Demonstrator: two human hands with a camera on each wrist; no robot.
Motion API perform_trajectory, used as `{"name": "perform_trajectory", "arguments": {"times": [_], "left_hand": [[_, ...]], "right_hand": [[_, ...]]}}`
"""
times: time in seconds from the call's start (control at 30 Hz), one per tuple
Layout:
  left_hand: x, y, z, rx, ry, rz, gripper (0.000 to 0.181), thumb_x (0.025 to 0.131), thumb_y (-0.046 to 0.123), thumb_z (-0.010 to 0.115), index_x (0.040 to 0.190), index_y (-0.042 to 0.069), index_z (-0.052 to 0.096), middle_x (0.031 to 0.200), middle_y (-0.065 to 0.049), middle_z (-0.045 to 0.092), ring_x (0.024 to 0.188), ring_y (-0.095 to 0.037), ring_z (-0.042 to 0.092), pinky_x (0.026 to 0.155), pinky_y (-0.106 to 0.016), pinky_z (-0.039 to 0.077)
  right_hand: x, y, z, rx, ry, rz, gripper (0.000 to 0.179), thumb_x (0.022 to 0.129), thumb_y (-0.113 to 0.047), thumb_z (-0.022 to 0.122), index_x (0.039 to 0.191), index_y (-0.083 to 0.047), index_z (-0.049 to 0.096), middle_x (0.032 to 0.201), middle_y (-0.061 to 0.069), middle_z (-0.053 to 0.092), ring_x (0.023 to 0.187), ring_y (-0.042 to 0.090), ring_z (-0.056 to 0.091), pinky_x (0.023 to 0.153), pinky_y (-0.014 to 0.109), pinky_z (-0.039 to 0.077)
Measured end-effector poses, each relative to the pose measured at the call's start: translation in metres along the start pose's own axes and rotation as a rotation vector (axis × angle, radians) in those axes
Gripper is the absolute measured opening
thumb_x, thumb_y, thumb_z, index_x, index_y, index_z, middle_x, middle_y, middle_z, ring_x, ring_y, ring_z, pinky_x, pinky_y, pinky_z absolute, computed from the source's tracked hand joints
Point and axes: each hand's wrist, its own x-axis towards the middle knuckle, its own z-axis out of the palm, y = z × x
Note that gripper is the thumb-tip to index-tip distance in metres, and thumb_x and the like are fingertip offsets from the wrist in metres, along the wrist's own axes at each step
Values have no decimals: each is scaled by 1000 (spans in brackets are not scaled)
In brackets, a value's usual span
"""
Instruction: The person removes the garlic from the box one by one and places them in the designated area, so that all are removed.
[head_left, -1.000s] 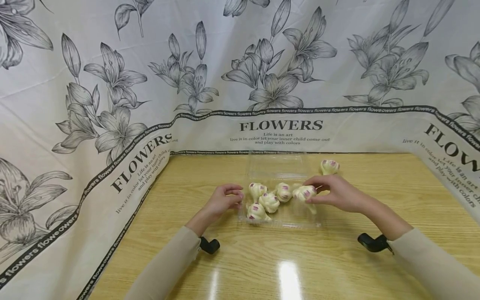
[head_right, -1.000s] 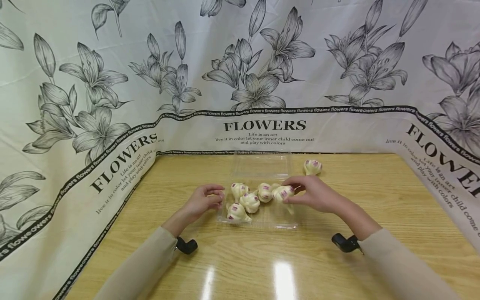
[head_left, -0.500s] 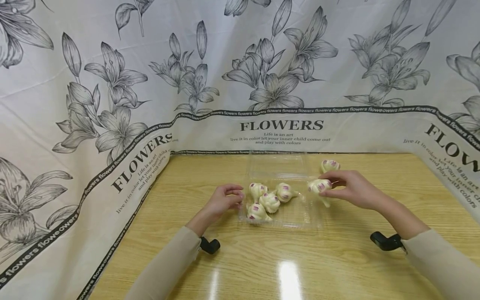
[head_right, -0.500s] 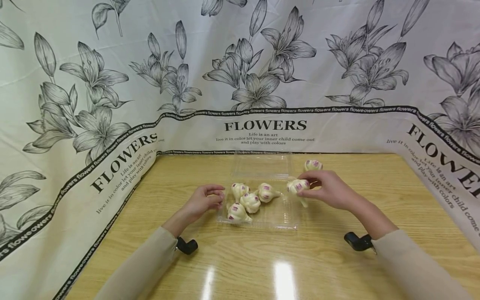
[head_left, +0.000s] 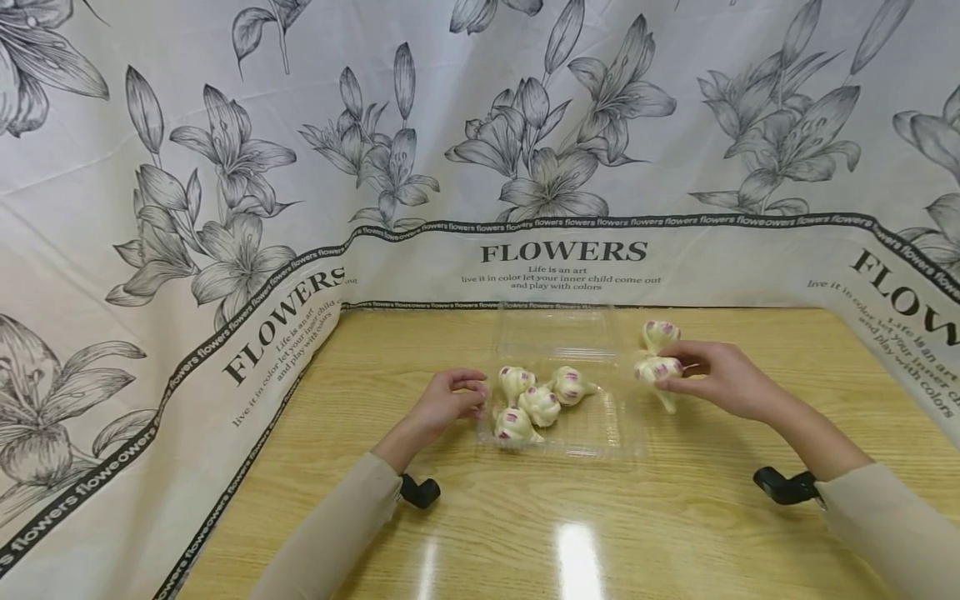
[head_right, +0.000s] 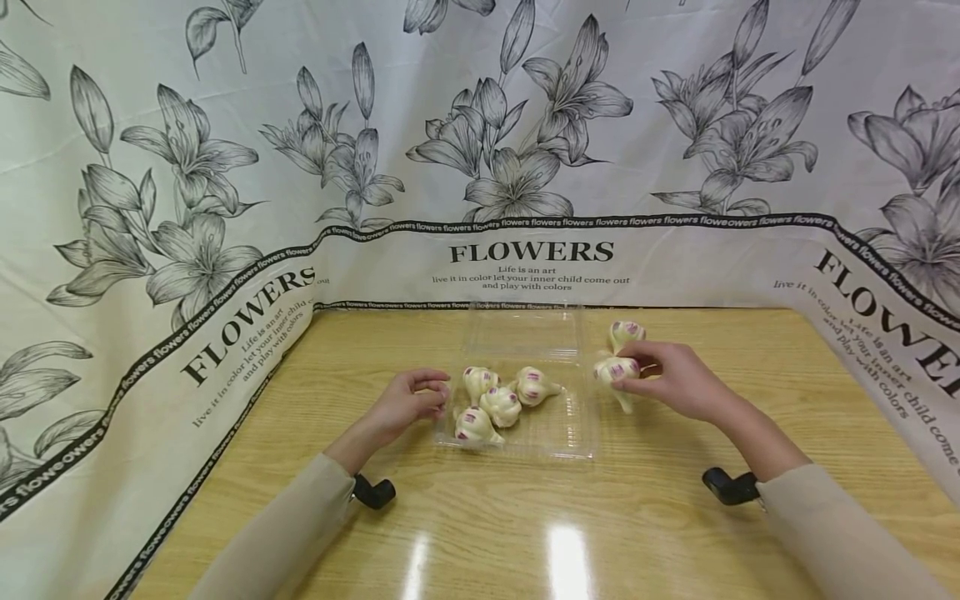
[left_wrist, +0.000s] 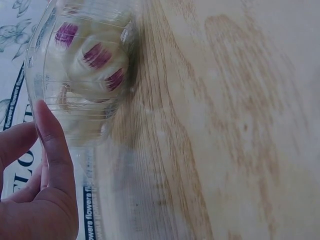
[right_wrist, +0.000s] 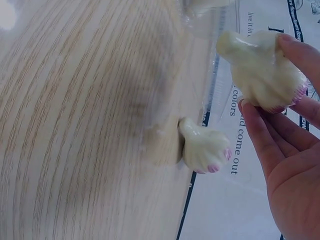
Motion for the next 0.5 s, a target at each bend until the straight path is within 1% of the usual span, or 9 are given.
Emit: {"name": "perform_trajectory", "arguments": {"times": [0.23,0.4,0.5], "left_hand": [[0,-1,0,-1,0,5,43,99,-5,61,140,-11,51,101,-9,62,78,-18,67,72,-31,62],[0,0,1,-6,0,2,43,98,-5,61,140,-11,51,101,-9,62,79,-18,67,72,-30,62],[0,0,1,-5,0,-3,43,98,-5,62,140,-10,51,101,-9,62,79,-17,67,72,-30,62]], "right_hand": [[-1,7,-3,-5,13,34,42,91,-18,80,124,5,67,114,21,69,102,38,71,79,21,60],[-1,12,-5,-4,30,55,44,91,-19,80,126,4,67,115,22,69,102,40,70,77,18,59],[-2,16,-7,6,31,71,47,92,-19,80,128,6,65,118,26,67,103,43,69,76,17,58]]}}
